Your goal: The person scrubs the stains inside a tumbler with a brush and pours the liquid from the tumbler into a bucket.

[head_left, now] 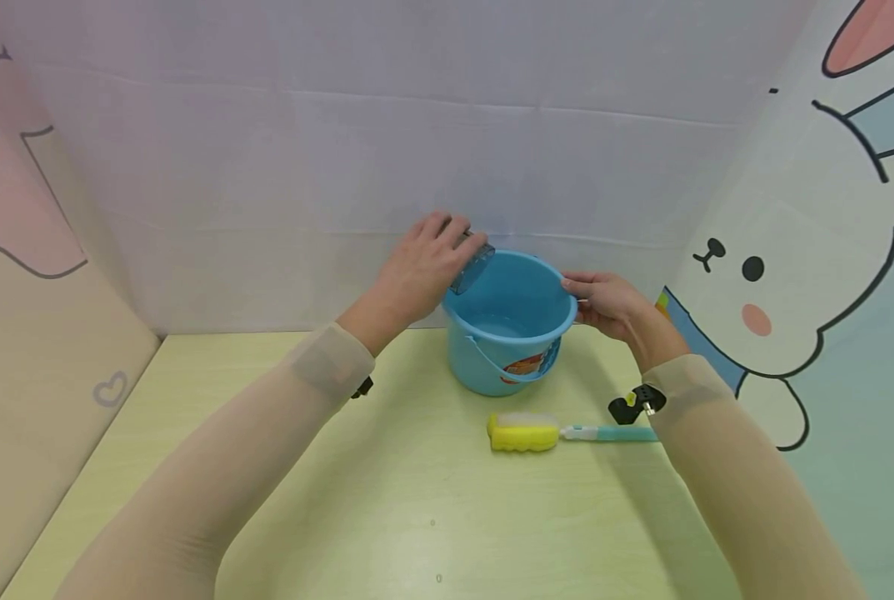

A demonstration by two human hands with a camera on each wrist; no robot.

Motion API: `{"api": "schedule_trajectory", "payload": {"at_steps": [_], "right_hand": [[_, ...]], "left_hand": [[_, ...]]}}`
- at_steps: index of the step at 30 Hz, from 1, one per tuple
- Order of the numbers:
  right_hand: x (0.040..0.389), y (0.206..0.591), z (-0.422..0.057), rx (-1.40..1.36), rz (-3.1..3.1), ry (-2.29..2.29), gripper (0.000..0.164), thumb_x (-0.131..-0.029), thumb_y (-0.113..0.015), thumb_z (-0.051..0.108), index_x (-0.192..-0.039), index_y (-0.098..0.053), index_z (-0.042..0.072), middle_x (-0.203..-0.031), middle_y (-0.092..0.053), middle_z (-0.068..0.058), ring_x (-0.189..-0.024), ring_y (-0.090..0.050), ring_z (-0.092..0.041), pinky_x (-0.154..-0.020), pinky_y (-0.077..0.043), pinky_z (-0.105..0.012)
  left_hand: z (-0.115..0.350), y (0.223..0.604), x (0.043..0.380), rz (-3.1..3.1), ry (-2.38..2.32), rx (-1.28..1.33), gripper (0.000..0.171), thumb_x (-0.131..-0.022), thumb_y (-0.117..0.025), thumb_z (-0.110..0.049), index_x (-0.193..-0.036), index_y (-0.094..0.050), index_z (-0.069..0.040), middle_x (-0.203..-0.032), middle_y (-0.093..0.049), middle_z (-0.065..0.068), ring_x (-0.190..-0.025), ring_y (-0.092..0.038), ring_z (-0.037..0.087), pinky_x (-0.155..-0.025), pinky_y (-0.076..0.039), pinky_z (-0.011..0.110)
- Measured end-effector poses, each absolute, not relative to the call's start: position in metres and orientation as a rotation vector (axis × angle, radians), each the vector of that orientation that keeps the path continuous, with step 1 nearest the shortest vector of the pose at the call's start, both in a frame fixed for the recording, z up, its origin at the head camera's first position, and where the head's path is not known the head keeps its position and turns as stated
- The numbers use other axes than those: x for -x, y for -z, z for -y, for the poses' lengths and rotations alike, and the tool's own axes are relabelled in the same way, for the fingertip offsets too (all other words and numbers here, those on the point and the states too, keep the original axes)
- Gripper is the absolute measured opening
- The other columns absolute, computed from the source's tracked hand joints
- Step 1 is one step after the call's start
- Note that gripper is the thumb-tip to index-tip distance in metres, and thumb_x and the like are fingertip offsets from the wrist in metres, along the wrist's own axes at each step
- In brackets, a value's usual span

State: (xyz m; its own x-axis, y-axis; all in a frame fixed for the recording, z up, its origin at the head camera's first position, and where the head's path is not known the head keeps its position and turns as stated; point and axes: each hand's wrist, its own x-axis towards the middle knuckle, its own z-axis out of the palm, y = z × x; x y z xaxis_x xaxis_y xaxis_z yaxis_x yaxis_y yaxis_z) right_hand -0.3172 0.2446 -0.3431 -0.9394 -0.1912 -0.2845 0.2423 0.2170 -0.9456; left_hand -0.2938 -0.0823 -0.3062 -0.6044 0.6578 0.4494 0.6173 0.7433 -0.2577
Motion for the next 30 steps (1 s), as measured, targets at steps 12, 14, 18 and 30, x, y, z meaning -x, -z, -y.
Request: {"api": "schedule_trajectory", "payload": {"at_steps": [12,14,18,30], "right_hand": [[0.317,0.3445,-0.2445,-0.045,-2.152,1.787,0.056,-0.114,-0.05,0.025,-0.165,-0.036,0.006,-0.152,-0.05,-0.018,-0.101,-0.067,-0.016,-0.084,-0.06,-0.026],[0.3173,0.3445,-0.2446,-0.044,-2.154,1.785,0.056,-0.114,-0.051,0.026,-0.165,-0.036,0.006,-0.152,-0.05,-0.017,-0.101,-0.067,-0.016,-0.085,-0.06,-0.026],[0.3177,0.3442,-0.2444,-0.036,-2.155,1.787,0.057,-0.114,-0.051,0.026,-0.165,-0.036,0.005,-0.153,-0.049,-0.018,-0.101,-0.068,-0.015,-0.085,-0.059,-0.026],[0.319,0.3436,-0.2444,-0.062,-2.145,1.802,0.057,-0.114,-0.052,0.026,-0.165,-0.037,0.005,-0.151,-0.05,-0.017,-0.101,-0.067,-0.017,-0.084,-0.06,-0.027]], "left_hand": [[0.0806,0.3077,0.2945,2.355,-0.194,0.992,0.063,-0.096,-0.067,0.006,-0.154,-0.051,-0.012,-0.15,-0.049,0.016,-0.137,-0.043,0.04,-0.12,-0.035,0.051],[0.0806,0.3078,0.2946,2.343,-0.195,0.993,0.063,-0.097,-0.066,0.006,-0.154,-0.051,-0.012,-0.15,-0.049,0.016,-0.137,-0.043,0.039,-0.12,-0.035,0.051],[0.0812,0.3081,0.2947,2.346,-0.171,0.986,0.061,-0.098,-0.067,0.005,-0.155,-0.051,-0.012,-0.151,-0.048,0.017,-0.138,-0.043,0.04,-0.12,-0.035,0.051],[0.0903,0.3116,0.2936,2.389,0.148,0.895,0.06,-0.094,-0.072,0.001,-0.15,-0.054,-0.009,-0.143,-0.056,0.018,-0.134,-0.048,0.041,-0.111,-0.046,0.052]]}}
